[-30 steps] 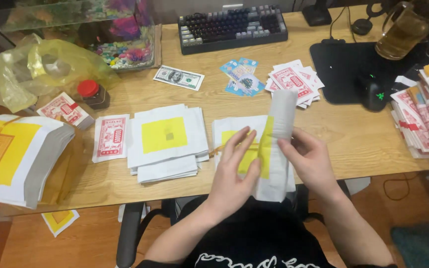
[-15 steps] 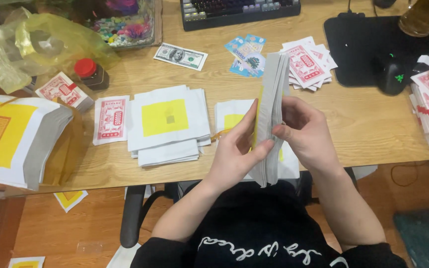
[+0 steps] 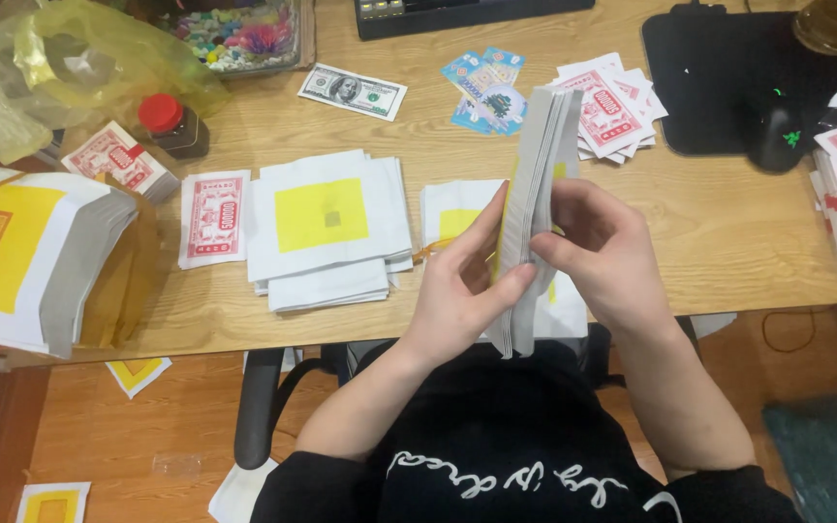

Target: Bundling stacks of ritual paper using rubber bands at a desk.

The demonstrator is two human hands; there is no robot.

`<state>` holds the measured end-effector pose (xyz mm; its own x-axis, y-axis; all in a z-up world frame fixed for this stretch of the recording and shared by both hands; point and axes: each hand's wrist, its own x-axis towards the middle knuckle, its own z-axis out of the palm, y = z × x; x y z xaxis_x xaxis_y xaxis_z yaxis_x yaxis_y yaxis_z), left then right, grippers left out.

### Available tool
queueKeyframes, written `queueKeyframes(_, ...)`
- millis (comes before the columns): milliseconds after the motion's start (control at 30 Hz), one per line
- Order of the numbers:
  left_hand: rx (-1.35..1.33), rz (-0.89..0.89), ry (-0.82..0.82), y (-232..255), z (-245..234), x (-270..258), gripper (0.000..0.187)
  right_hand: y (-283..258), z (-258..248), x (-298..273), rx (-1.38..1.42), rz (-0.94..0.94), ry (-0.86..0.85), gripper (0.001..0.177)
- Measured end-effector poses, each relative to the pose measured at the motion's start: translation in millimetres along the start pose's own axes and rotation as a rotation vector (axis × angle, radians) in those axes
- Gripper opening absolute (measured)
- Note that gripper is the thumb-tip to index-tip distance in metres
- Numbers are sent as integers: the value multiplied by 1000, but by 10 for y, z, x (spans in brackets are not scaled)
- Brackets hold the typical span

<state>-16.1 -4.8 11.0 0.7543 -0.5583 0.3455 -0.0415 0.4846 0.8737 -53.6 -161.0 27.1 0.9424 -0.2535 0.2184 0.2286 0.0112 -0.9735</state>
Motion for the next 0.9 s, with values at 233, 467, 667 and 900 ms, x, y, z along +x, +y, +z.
queueKeyframes(233, -17, -22, 12, -2, 3, -7, 72, 13, 3, -28, 11, -26, 20, 39)
queueKeyframes(467, -16, -22, 18, 4, -10, -13, 71, -27, 51, -26, -21, -68, 12, 34)
queueKeyframes(667, -46, -21, 17, 31, -6, -11, 71, -68, 74, -31, -56, -88, -2, 34)
queueKeyframes(900, -53, -19, 19, 17, -6, -9, 70, -42, 76, -41, -34, -98, 8, 34)
